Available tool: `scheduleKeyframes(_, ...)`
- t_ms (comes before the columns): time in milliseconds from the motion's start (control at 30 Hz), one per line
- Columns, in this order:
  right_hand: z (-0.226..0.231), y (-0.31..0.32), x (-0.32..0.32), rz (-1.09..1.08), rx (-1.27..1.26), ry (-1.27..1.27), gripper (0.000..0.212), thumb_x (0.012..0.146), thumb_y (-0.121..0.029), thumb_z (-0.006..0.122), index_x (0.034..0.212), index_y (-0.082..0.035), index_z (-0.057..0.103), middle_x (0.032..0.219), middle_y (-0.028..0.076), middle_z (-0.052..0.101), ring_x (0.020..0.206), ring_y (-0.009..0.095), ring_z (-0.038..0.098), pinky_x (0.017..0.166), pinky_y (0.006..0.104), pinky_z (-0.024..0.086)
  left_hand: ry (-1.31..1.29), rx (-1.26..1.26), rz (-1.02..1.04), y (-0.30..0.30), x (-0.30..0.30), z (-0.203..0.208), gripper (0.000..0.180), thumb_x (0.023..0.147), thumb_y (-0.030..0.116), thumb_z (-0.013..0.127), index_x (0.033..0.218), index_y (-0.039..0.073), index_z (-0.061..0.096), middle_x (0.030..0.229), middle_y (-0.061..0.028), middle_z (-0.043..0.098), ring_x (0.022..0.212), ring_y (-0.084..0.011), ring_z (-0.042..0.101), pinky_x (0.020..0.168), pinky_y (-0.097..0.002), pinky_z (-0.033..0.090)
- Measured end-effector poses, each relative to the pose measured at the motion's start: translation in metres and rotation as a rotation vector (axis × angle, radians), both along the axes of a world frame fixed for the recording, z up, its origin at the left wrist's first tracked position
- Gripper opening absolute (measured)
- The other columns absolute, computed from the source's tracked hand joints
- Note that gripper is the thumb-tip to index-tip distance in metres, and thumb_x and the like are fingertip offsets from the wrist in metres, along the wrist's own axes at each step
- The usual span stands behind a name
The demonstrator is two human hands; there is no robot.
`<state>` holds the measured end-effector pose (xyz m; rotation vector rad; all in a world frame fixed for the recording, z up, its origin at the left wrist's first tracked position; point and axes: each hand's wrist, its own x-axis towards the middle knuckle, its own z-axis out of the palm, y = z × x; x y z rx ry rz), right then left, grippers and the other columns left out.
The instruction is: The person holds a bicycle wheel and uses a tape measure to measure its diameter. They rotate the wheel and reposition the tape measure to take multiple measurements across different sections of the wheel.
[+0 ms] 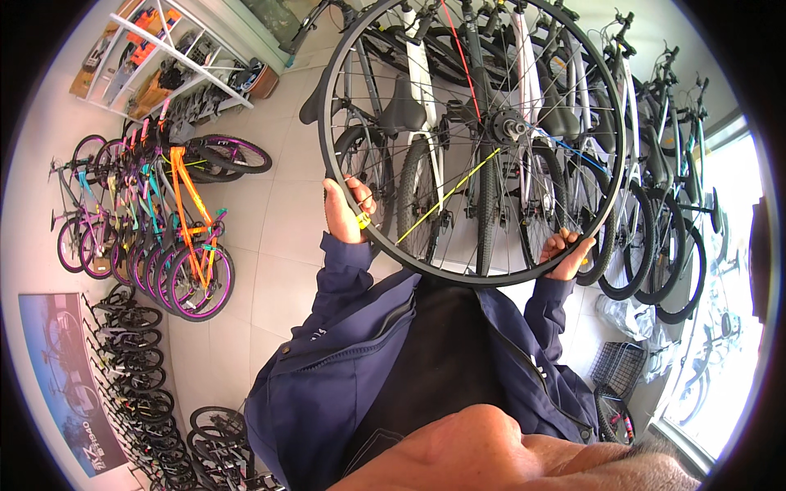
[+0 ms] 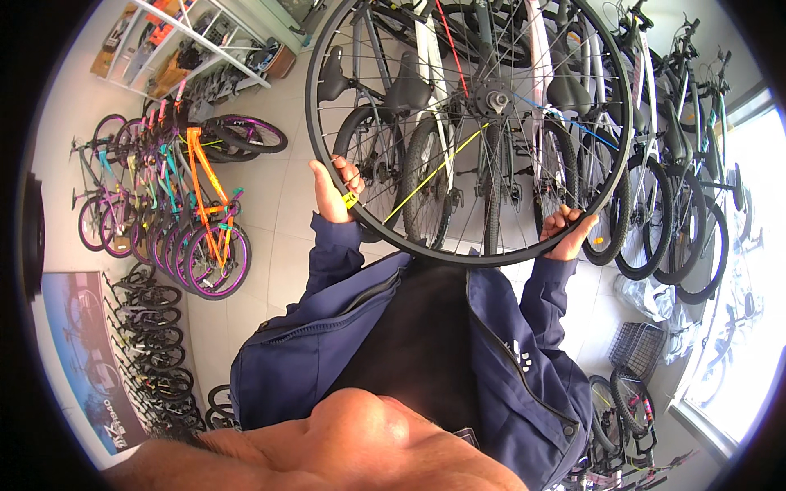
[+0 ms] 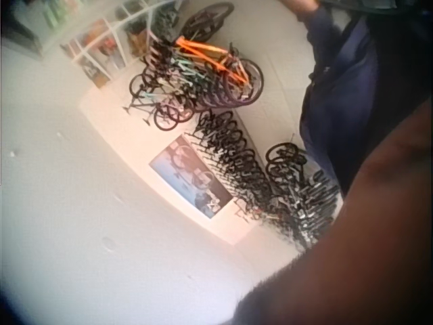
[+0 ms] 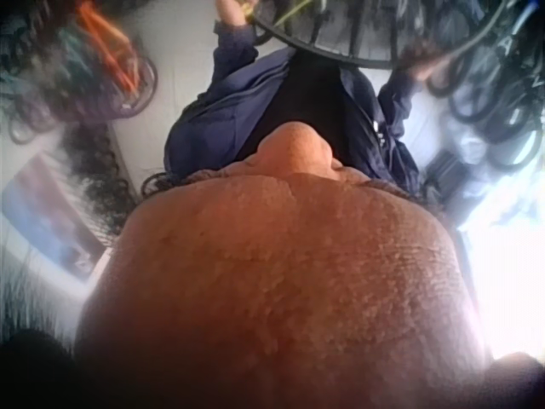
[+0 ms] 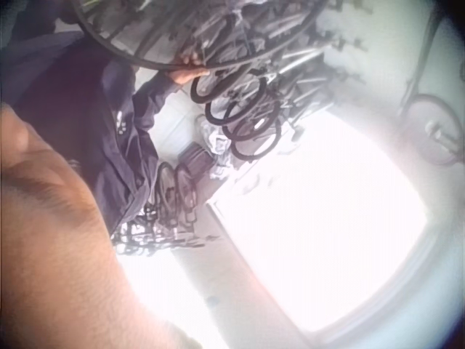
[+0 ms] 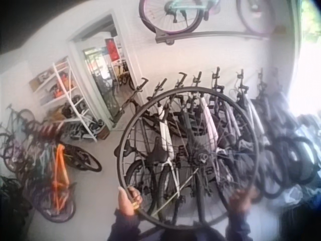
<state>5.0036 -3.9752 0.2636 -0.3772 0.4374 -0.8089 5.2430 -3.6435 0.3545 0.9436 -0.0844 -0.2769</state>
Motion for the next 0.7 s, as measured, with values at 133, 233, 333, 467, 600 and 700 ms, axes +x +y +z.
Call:
scheduleKeyframes(133, -0.006, -0.003, -0.001, 0.032, -0.006, -0.021, 0.051, 0.088, -0.063, 0.055, 0.081, -0.012, 0.053, 0.087, 0.006, 0.064, 0.061, 0.010, 0.050, 0.061, 0.0253, 0.048, 0.001, 0.013, 0.004, 0.000, -0.001, 0.001, 0.056, 0.093, 0.066, 0.042, 0.089, 0.010, 0.050, 0.067, -0.0011, 0.046, 0.059, -0.0131, 0.043, 0.052, -0.0262, 0.036)
scheduleKeyframes(233, -0.007, -0.004, -0.002, 0.053, -0.023, -0.014, 0.051, 0.089, -0.062, 0.055, 0.081, -0.012, 0.053, 0.087, 0.005, 0.064, 0.060, 0.009, 0.050, 0.061, 0.0253, 0.048, 0.008, 0.018, 0.020, 0.001, -0.001, 0.000, 0.057, 0.093, 0.066, 0.041, 0.089, 0.010, 0.050, 0.068, -0.0013, 0.046, 0.059, -0.0133, 0.043, 0.052, -0.0263, 0.036)
scheduleKeyframes(333, -0.005, -0.004, 0.000, 0.033, -0.018, 0.008, 0.050, 0.089, -0.062, 0.055, 0.081, -0.012, 0.053, 0.086, 0.005, 0.063, 0.060, 0.009, 0.050, 0.061, 0.0253, 0.048, 0.021, 0.004, 0.005, 0.001, 0.000, -0.001, 0.056, 0.094, 0.065, 0.039, 0.090, 0.010, 0.049, 0.068, -0.0013, 0.045, 0.059, -0.0136, 0.044, 0.052, -0.0265, 0.037)
scheduleKeyframes(467, 0.000, -0.002, 0.001, 0.026, -0.044, -0.013, 0.049, 0.089, -0.058, 0.058, 0.081, -0.009, 0.055, 0.084, 0.004, 0.056, 0.061, 0.009, 0.049, 0.060, 0.0226, 0.047, 0.009, 0.006, -0.004, 0.002, 0.001, -0.002, 0.055, 0.095, 0.064, 0.038, 0.092, 0.010, 0.049, 0.068, -0.0009, 0.044, 0.059, -0.0128, 0.043, 0.053, -0.0269, 0.038)
scheduleKeyframes(600, 0.005, -0.002, 0.002, 0.002, -0.051, 0.007, 0.049, 0.090, -0.057, 0.058, 0.081, -0.009, 0.055, 0.083, 0.005, 0.057, 0.061, 0.009, 0.049, 0.060, 0.0229, 0.047, 0.001, 0.038, -0.004, 0.003, 0.000, 0.000, 0.055, 0.095, 0.064, 0.038, 0.092, 0.010, 0.049, 0.070, -0.0007, 0.045, 0.058, -0.0120, 0.043, 0.052, -0.0274, 0.039)
scheduleKeyframes(700, 0.007, -0.003, 0.004, 0.001, -0.064, 0.022, 0.051, 0.089, -0.061, 0.056, 0.080, -0.011, 0.054, 0.083, 0.004, 0.059, 0.059, 0.009, 0.048, 0.060, 0.0245, 0.047, -0.012, 0.026, -0.002, 0.002, -0.002, 0.000, 0.056, 0.094, 0.065, 0.039, 0.093, 0.010, 0.049, 0.071, -0.0006, 0.045, 0.055, -0.0118, 0.043, 0.052, -0.0285, 0.041)
